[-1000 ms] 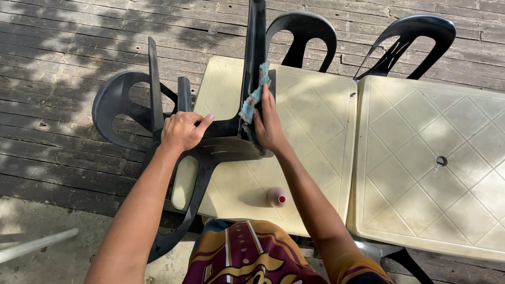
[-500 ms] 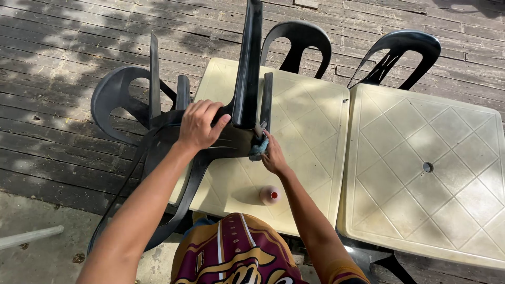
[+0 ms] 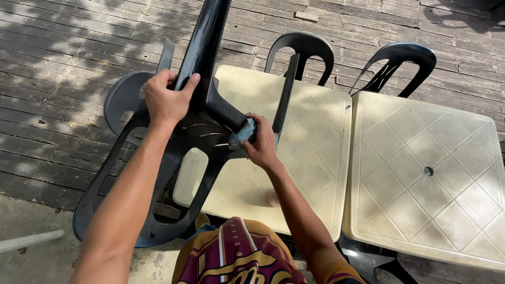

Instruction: Cleaning plastic chairs and tables in an outdoor restaurant area.

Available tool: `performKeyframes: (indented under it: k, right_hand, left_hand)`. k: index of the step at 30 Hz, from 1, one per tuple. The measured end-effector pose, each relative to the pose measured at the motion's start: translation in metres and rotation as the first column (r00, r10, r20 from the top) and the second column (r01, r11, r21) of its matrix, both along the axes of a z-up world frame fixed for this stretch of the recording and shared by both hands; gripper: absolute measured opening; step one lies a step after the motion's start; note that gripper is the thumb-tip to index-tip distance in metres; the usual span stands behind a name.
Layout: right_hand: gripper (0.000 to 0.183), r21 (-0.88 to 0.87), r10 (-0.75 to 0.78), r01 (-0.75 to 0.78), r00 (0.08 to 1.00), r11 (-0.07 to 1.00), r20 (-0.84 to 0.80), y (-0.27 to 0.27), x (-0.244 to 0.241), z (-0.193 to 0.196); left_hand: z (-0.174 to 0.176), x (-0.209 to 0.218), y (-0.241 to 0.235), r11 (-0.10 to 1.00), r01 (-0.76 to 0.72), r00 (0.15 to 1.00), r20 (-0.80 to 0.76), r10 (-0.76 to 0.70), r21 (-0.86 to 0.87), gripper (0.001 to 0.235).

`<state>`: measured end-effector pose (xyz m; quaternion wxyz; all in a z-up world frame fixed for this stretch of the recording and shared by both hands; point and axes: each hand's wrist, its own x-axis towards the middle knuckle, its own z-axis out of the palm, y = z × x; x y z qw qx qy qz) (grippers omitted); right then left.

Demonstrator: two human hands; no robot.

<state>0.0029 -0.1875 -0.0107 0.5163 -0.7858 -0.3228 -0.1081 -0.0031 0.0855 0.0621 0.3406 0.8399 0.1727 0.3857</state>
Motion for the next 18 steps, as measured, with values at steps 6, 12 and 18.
performKeyframes:
  k: [6, 12, 18]
  right_hand:
    - [0.071, -0.231, -0.076, 0.113, 0.984, 0.966, 0.164, 0.017, -0.009, 0.069]
    - [0.074, -0.345, -0.074, 0.142, 0.977, 0.928, 0.202, 0.028, -0.01, 0.038]
    - [0.077, -0.458, -0.064, 0.16, 0.974, 0.875, 0.218, 0.038, -0.023, 0.023]
  left_hand:
    - [-0.006, 0.006, 0.049, 0.962, 0.02, 1.0, 0.021, -0.014, -0.273, 0.041]
    - [-0.072, -0.001, 0.048, 0.88, 0.063, 0.998, 0.049, -0.045, -0.47, 0.039]
    - [-0.116, -0.022, 0.058, 0.821, 0.097, 0.994, 0.092, -0.055, -0.563, 0.037]
